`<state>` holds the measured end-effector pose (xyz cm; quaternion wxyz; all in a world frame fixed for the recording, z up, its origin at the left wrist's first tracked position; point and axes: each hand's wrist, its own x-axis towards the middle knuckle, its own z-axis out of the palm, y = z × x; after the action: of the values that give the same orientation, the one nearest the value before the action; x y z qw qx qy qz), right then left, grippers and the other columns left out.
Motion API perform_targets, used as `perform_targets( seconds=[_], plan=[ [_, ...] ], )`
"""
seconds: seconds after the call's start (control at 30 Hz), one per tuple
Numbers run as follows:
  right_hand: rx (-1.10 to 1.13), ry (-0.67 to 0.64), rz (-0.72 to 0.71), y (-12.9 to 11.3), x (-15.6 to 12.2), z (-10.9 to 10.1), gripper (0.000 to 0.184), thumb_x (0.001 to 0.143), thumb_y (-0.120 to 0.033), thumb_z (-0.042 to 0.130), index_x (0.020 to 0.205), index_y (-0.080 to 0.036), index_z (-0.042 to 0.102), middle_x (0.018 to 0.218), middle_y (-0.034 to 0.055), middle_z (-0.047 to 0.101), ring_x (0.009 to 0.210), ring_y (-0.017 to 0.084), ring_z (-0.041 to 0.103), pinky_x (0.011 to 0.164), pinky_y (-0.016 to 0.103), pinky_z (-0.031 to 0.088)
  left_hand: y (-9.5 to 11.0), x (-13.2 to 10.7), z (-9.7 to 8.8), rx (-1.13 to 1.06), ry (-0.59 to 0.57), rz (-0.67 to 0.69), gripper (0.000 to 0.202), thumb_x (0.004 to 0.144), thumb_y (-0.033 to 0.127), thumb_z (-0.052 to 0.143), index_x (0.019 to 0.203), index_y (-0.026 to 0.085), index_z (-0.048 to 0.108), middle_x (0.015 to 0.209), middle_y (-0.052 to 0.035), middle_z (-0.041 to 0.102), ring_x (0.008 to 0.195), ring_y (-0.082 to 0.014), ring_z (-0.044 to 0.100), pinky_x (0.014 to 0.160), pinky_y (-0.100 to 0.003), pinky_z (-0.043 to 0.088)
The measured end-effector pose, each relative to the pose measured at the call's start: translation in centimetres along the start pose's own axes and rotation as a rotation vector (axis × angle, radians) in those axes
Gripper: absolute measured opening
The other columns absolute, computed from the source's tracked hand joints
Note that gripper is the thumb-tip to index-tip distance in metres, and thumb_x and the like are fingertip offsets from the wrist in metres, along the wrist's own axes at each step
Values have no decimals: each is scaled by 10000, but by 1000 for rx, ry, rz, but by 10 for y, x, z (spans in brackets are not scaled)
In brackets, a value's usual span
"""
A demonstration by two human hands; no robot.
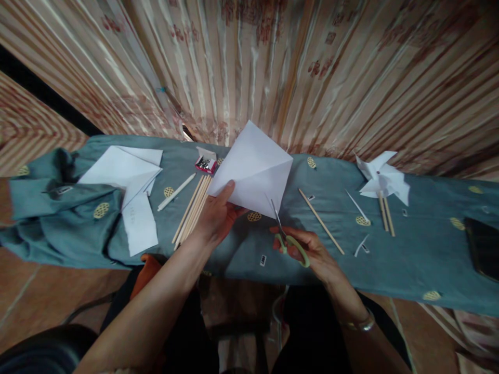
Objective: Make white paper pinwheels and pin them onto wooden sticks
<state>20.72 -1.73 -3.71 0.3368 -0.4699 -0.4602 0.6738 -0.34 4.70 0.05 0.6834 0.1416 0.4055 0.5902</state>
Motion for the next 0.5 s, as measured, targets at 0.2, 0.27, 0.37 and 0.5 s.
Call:
perform_targets(
  seconds=[0.2, 0.27, 0.37, 0.5],
  plan=[
    [-9, -3, -10, 2, 0, 0, 524, 632, -521, 819, 1061, -228, 750, 786, 41, 718, 671, 165, 601, 567, 259, 477, -1, 0, 0, -13, 2, -6, 301, 894, 149, 573, 1188, 208, 596, 971, -47, 724, 848, -186, 700, 816, -367, 614],
    [0, 7, -9, 2, 0, 0, 542, 609, -533, 827, 1049, -224, 755, 776, 40, 720, 667, 162, 600, 560, 252, 471, -1, 0, 0, -12, -1, -3, 272, 903, 138, 553, 1164, 195, 606, 935, -39, 725, 807, -169, 696, 809, -347, 617],
    [14, 13, 6, 1, 0, 1, 558, 577, -538, 841, 1035, -230, 762, 758, 34, 720, 658, 152, 592, 555, 242, 465, -1, 0, -1, 0, -4, 2, 256, 909, 129, 536, 1147, 184, 610, 915, -33, 723, 810, -172, 695, 816, -351, 619],
    [26, 18, 29, -1, 0, 1, 537, 569, -503, 860, 1027, -238, 767, 744, 24, 712, 660, 148, 597, 578, 245, 480, 0, 0, -1, 13, -12, 3, 279, 901, 142, 546, 1170, 192, 600, 955, -47, 725, 932, -213, 690, 854, -383, 607]
  ],
)
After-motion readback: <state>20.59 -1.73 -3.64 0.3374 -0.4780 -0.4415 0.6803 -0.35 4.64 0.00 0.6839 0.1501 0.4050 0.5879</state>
